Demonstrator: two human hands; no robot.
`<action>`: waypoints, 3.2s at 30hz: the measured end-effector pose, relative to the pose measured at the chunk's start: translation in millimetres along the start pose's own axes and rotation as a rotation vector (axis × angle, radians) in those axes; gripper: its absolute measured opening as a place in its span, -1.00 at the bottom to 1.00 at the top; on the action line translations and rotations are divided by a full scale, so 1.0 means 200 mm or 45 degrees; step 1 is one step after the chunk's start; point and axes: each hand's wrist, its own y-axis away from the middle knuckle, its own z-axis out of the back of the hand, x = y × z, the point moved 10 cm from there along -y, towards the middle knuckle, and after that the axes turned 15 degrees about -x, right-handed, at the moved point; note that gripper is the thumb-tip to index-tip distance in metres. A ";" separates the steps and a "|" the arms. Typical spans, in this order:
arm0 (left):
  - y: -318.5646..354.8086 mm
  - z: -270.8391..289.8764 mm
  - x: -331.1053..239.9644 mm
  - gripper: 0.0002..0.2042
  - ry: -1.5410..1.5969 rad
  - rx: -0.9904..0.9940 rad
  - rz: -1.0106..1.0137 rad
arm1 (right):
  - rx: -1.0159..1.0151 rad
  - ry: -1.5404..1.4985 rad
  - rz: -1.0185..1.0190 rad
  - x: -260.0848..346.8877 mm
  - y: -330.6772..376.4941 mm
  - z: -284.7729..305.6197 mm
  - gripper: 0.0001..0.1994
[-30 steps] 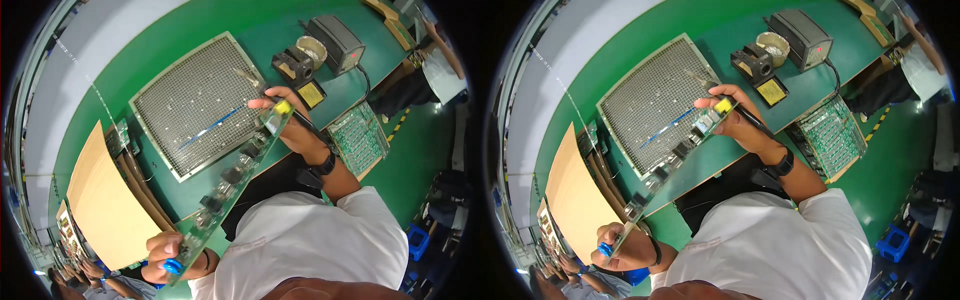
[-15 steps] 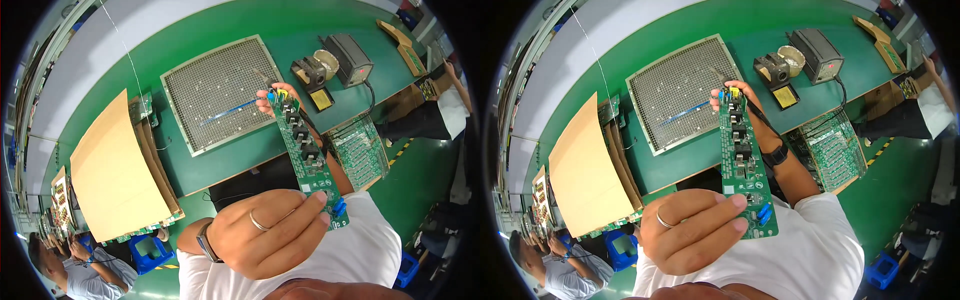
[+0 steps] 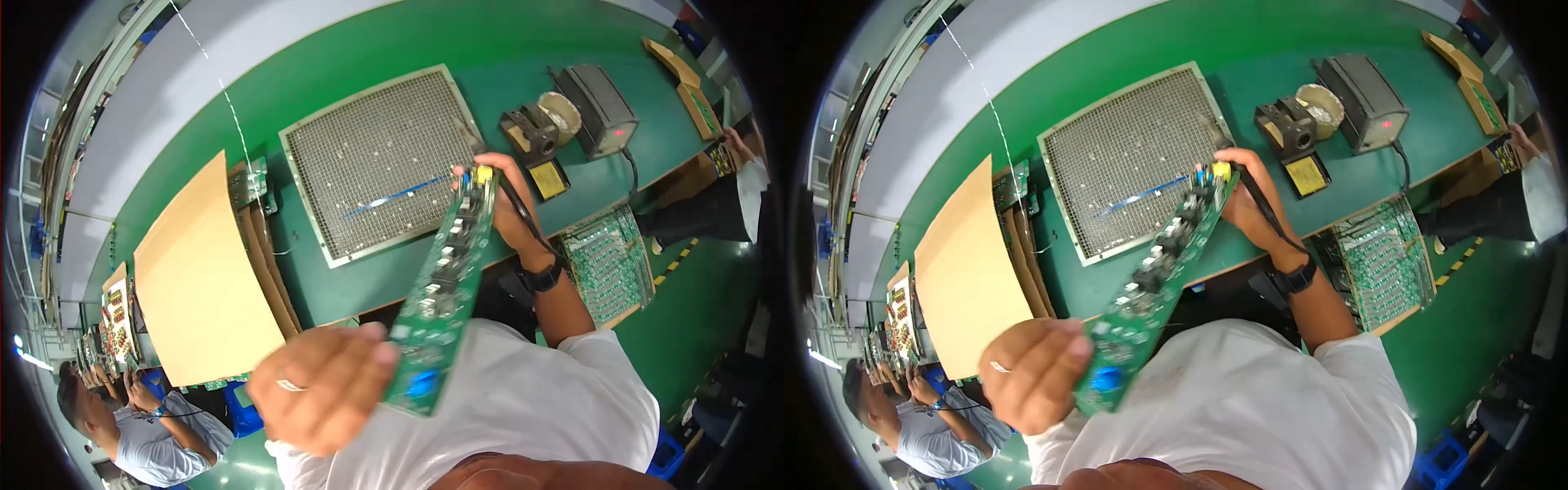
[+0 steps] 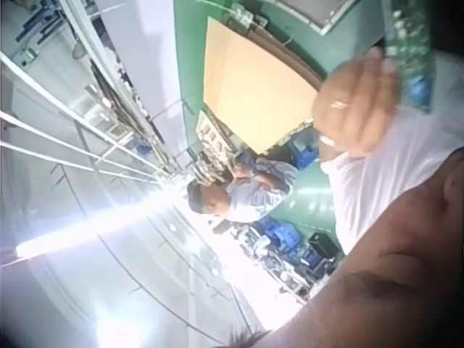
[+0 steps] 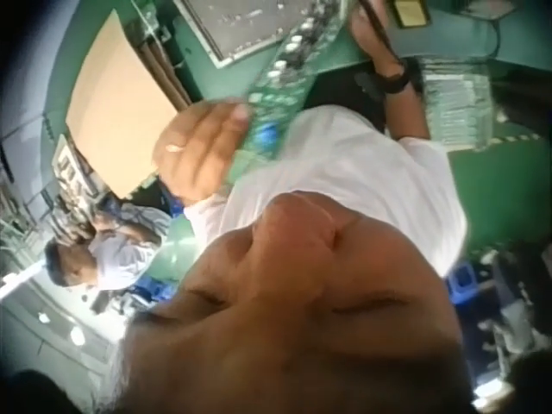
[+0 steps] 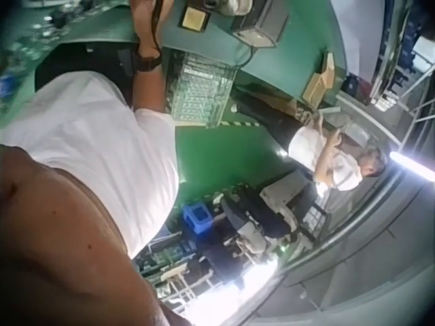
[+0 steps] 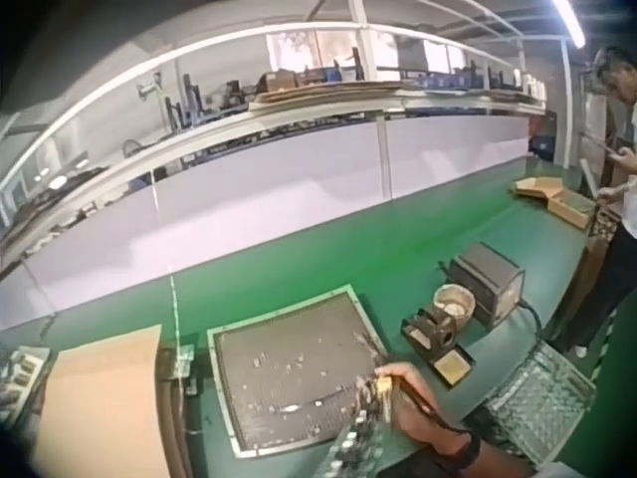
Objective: Soldering electronic components onto printed circuit boards at a manual assembly station.
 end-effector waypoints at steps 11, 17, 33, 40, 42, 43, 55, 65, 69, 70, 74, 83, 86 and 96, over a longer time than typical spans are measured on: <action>0.19 0.59 0.56 -0.86 -1.150 -0.014 0.013 | -0.578 1.255 0.658 0.34 -0.11 0.65 -0.63; 0.18 0.49 1.44 -0.88 -1.269 0.092 -0.037 | -0.459 1.453 0.459 0.21 -0.17 0.78 -0.67; 0.67 -0.07 2.85 -0.78 -1.308 0.719 0.370 | -0.654 1.623 0.695 0.11 0.12 0.83 -0.78; 0.79 -0.15 2.92 -0.88 -1.351 0.970 0.467 | -0.275 2.284 1.332 0.13 0.15 0.74 -0.75; 0.87 -0.14 3.00 -0.87 -1.376 1.007 0.524 | -0.583 2.042 0.963 0.13 0.13 0.91 -0.75; 0.90 -0.14 3.04 -0.87 -1.402 1.026 0.565 | -0.692 1.998 0.862 0.13 0.13 0.99 -0.75; 1.45 0.09 3.37 -0.60 -1.502 1.271 1.710 | -0.939 1.453 1.065 0.09 0.09 1.18 -0.72; 0.82 0.05 2.88 -0.54 -1.067 0.691 1.150 | -1.224 1.489 0.668 0.03 0.15 1.30 -0.76; 0.72 0.19 2.05 -0.57 -0.730 0.339 0.884 | -1.169 1.558 0.719 0.03 0.15 1.17 -0.76; 0.72 0.20 1.82 -0.55 -0.684 0.304 0.916 | -1.144 1.611 0.767 0.04 0.15 1.13 -0.75; 0.82 0.16 1.05 -0.34 -0.912 0.380 0.955 | -1.070 1.286 0.503 0.03 0.14 1.15 -0.72; 1.07 0.12 0.77 -0.26 -1.255 0.433 1.178 | -0.976 0.968 0.442 0.08 0.12 1.02 -0.70; 1.07 0.14 0.79 -0.29 -1.189 0.366 1.154 | -0.938 0.942 0.502 0.07 0.13 1.02 -0.70; 0.85 0.29 0.78 -0.49 -1.255 0.270 0.888 | -0.851 0.831 0.553 0.11 0.10 0.96 -0.71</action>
